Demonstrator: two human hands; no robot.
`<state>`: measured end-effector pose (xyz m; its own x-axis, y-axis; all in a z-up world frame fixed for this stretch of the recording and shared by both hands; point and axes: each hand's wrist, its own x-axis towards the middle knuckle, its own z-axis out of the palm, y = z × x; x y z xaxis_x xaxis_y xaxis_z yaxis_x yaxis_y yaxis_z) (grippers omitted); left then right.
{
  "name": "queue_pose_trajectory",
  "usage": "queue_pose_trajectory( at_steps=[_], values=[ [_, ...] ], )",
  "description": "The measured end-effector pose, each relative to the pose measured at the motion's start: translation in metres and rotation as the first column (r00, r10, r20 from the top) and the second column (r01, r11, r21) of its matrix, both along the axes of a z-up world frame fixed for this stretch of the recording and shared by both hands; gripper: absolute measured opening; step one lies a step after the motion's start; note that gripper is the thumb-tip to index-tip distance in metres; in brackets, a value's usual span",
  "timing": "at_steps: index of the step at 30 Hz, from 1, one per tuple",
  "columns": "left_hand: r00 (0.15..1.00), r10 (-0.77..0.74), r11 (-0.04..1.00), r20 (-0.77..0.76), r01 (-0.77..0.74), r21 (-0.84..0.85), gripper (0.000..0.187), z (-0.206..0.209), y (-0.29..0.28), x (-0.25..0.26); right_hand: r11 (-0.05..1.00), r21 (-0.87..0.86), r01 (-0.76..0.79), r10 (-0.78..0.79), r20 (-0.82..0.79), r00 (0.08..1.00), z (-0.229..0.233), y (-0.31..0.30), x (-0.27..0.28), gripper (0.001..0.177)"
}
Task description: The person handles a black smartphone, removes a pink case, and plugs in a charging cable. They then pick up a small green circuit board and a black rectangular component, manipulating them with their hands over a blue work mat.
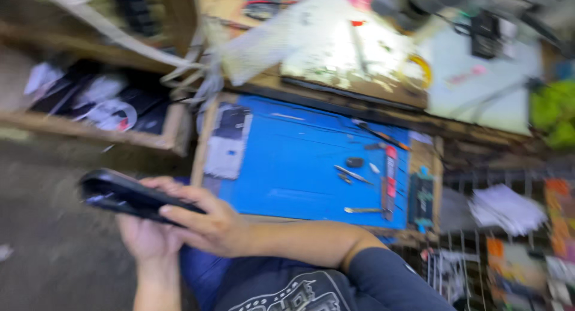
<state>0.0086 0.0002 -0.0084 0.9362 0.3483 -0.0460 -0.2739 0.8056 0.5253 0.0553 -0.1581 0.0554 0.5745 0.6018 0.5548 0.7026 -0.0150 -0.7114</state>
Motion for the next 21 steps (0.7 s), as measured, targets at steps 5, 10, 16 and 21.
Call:
queue_pose_trajectory(
  at_steps=[5,10,16,21],
  values=[
    [0.998,0.051,0.993,0.022,-0.053,0.107,0.053,-0.028,0.018,-0.007,0.995,0.088,0.056,-0.038,-0.189,0.981,-0.005,-0.003,0.006,0.031],
    [0.980,0.196,0.864,-0.008,-0.169,0.474,0.044,0.000,0.004,0.000,0.966,0.218,0.139,-0.010,-0.507,0.862,-0.019,-0.009,0.017,0.020],
    [0.941,0.312,0.774,-0.131,-0.171,0.610,0.031,0.065,-0.026,0.031,0.933,0.285,0.218,-0.001,-0.605,0.796,-0.035,-0.026,0.027,0.018],
    [0.907,0.396,0.424,-0.143,-0.042,0.905,0.030,0.087,0.005,0.060,0.810,0.478,0.340,0.264,-0.815,0.517,-0.070,-0.033,0.041,0.017]
  ],
)
